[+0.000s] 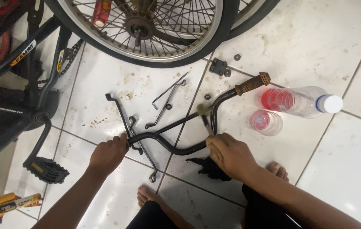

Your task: Cleaning a bicycle handlebar using a brush and cleaning solution

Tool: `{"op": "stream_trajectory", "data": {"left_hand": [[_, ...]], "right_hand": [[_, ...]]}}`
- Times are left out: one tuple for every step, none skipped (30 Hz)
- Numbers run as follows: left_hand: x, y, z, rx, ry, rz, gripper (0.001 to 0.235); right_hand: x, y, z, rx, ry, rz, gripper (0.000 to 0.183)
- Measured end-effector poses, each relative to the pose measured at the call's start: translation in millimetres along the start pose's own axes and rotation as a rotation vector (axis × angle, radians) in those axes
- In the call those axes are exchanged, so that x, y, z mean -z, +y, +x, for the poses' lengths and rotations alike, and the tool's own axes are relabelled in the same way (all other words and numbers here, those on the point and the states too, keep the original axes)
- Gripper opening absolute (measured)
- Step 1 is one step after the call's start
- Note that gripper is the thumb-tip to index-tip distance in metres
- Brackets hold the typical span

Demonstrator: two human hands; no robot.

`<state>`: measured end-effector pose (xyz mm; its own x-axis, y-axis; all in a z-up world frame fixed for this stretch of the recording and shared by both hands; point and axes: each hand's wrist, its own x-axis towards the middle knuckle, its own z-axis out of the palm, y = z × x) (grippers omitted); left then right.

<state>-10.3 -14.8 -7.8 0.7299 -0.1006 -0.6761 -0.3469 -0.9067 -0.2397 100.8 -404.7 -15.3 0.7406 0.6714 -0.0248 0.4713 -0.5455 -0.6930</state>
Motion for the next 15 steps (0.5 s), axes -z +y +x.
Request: {"op": "stream_trajectory", "data": {"left_hand": [[-4.3, 0.4, 0.7, 0.003, 0.0, -0.005, 0.037], [-8.5, 0.8, 1.2, 0.01, 0.01, -0.008, 0.033], [-12.7, 0.1, 1.0, 0.018, 0.02, -0.01, 0.03], [-12.3, 0.8, -0.5, 0.022, 0.019, -0.014, 0.03], [-11.7, 0.7, -0.5, 0.021, 0.023, -0.014, 0.03], [-11.1, 0.6, -0.4, 0.021, 0.027, -0.014, 0.03], [-10.1, 0.4, -0.3, 0.025, 0.025, -0.019, 0.03], [-9.3, 0.2, -0.1, 0.023, 0.011, -0.035, 0.03], [-8.7, 0.5, 0.4, 0.022, -0.001, -0.051, 0.029], [-9.0, 0.5, -1.0, 0.025, -0.002, -0.056, 0.029], [-8.5, -0.1, -1.1, 0.019, -0.011, -0.061, 0.029], [-7.9, -0.6, -1.3, 0.012, -0.02, -0.066, 0.028], [-6.8, -0.2, -2.9, 0.016, -0.022, -0.07, 0.028], [-5.5, 0.1, -4.6, 0.012, 0.017, -0.064, 0.022], [-3.4, -1.5, -2.9, 0.006, 0.062, -0.053, 0.017]], "right_hand": [[1.9, -3.8, 2.4, 0.003, -0.004, -0.002, 0.02], [3.8, -7.7, 4.9, 0.024, -0.002, 0.05, 0.021], [5.1, -12.4, 7.9, 0.046, 0.002, 0.103, 0.022], [8.8, -12.4, 7.8, 0.05, -0.002, 0.102, 0.022], [12.5, -11.9, 8.4, 0.022, 0.035, 0.113, 0.021], [16.1, -11.3, 9.0, -0.006, 0.071, 0.124, 0.02], [16.2, -5.1, 5.5, -0.003, 0.066, 0.124, 0.02], [16.2, 1.3, 1.9, -0.034, 0.121, 0.063, 0.02], [16.4, 8.0, -1.9, -0.064, 0.175, 0.001, 0.019], [13.4, 3.6, -0.7, -0.061, 0.17, 0.0, 0.019], [10.8, -0.5, 0.8, -0.044, 0.141, -0.001, 0.018], [8.5, -4.6, 2.3, -0.028, 0.111, -0.002, 0.016], [8.7, -10.8, 4.3, -0.024, 0.106, -0.001, 0.016], [9.0, -17.1, 6.2, -0.015, 0.045, 0.073, 0.018], [9.5, -22.5, 9.9, -0.006, -0.01, 0.144, 0.019]]}}
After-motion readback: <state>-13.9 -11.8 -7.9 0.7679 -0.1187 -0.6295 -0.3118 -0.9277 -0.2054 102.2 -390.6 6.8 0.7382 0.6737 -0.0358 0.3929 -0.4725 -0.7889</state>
